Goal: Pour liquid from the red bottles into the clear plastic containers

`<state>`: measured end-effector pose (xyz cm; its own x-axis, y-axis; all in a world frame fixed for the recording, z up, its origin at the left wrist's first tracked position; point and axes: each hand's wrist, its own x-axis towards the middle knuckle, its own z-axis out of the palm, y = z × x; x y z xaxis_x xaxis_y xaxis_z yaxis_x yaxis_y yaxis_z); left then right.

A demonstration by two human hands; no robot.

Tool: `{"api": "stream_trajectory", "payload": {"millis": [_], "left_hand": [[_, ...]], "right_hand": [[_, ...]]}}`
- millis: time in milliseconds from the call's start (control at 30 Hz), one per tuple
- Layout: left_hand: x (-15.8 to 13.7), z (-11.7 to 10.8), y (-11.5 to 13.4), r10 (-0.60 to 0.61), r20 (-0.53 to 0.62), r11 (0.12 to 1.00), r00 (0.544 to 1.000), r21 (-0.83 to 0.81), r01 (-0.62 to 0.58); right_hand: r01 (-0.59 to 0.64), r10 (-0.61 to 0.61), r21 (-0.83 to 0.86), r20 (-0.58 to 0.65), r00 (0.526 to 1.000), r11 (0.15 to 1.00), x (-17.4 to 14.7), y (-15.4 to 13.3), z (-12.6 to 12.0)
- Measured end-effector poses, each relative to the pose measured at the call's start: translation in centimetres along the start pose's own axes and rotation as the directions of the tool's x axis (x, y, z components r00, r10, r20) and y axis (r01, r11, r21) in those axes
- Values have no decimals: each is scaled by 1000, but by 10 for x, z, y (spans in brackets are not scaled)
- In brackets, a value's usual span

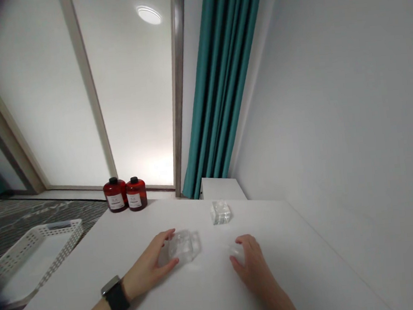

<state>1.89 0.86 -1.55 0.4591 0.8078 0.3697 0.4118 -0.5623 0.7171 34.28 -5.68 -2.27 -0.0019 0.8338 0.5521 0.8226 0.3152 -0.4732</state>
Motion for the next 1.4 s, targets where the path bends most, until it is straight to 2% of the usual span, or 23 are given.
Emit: {"api": "stream_trajectory", "payload": {"millis": [100,267,400,533,733,867,967,1167,1300,1400], "left_hand": [[-1,2,-4,11,7,1000,1000,11,-11],[-2,1,-4,8,3,1000,1000,13,-8],[-2,0,1,-96,13,995,995,-27,96],[-1,-2,6,-167,28,985,986,-48,168],[-2,-6,12,-170,30,985,985,-27,171],[-3,-6,15,-160,27,987,987,24,159],[-3,-5,14,-116,-13,992,993,55,117],[-4,-11,18,96,-79,970,992,231,-75],[-4,-13,26,231,-98,928,968,321,-189],[-5,-12,32,313,-108,907,944,330,-263]], "right_hand": [[-75,75,-20,-14,997,997,-11,14,-4],[-146,145,6,23,989,989,-12,11,-9],[-162,161,83,21,987,983,0,1,-13],[-147,148,180,4,989,973,27,-20,-11],[-73,103,378,-60,993,923,74,-67,19],[-90,155,419,-123,980,903,68,-82,45],[-56,127,392,-158,979,918,53,-83,50],[137,-113,249,-109,988,959,45,-82,34],[147,-128,295,-83,988,944,40,-96,36],[168,-182,330,12,983,929,37,-106,38]]}}
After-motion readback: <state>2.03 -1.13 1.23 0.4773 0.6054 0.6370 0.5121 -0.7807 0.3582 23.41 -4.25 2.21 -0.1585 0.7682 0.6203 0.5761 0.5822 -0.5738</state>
